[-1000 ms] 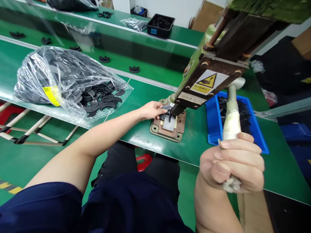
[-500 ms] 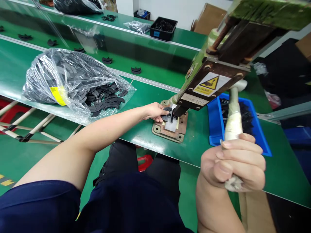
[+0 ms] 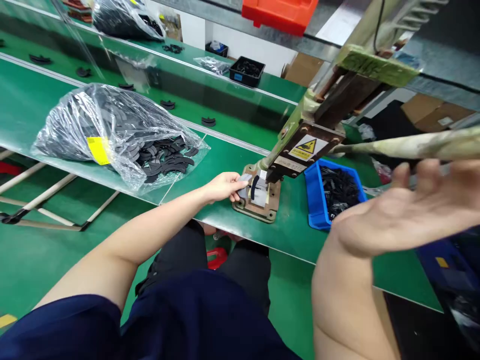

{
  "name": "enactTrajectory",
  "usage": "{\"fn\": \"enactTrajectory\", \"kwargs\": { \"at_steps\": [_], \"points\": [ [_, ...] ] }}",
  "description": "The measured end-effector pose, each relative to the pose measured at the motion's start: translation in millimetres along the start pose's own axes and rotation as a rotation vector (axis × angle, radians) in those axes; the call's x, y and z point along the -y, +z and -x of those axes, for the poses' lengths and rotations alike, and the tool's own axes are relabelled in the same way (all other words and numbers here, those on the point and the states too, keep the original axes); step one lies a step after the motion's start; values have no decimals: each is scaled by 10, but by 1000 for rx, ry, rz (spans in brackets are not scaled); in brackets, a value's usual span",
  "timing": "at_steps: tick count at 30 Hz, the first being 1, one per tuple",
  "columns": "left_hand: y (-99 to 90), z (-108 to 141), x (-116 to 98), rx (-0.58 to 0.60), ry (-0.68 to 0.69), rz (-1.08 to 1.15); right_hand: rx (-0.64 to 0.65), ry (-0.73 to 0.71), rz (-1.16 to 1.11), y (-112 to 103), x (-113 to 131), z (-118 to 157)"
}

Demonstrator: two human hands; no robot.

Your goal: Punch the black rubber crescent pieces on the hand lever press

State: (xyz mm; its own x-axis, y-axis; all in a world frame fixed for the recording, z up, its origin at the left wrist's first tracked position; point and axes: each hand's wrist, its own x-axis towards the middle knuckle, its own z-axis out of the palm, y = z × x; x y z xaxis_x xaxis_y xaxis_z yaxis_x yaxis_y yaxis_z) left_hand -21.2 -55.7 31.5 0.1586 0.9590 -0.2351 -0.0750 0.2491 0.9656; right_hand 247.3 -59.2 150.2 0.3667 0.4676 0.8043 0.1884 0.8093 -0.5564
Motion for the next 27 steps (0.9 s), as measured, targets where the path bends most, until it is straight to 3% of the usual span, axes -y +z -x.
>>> {"fn": "enactTrajectory", "kwargs": {
  "at_steps": [1, 2, 4, 6, 10, 14, 20, 25, 27],
  "points": [
    [-32, 135, -37, 9, 27, 1, -4, -113, 28, -2, -76, 176],
    [-56, 264, -74, 23, 47, 1, 86, -100, 45, -3, -159, 388],
    [-74, 484, -134, 64, 67, -1, 428, 201, 54, 7, -301, 858],
    [-52, 633, -163, 103, 69, -12, 615, 310, 43, 36, -371, 1281],
    [56, 759, -135, 135, 26, -46, 708, 400, 24, 93, -360, 1718],
    [121, 782, -100, 154, -16, -44, 689, 408, 43, 70, -319, 1795],
    [63, 709, -100, 271, -114, 1, 727, 339, 90, 29, -251, 1781],
    [-15, 693, -146, 220, -29, -178, 806, 203, 144, -6, -205, 1611],
    [-22, 742, -188, 79, 125, -296, 836, 147, 154, -22, -202, 1567]
  ]
}}
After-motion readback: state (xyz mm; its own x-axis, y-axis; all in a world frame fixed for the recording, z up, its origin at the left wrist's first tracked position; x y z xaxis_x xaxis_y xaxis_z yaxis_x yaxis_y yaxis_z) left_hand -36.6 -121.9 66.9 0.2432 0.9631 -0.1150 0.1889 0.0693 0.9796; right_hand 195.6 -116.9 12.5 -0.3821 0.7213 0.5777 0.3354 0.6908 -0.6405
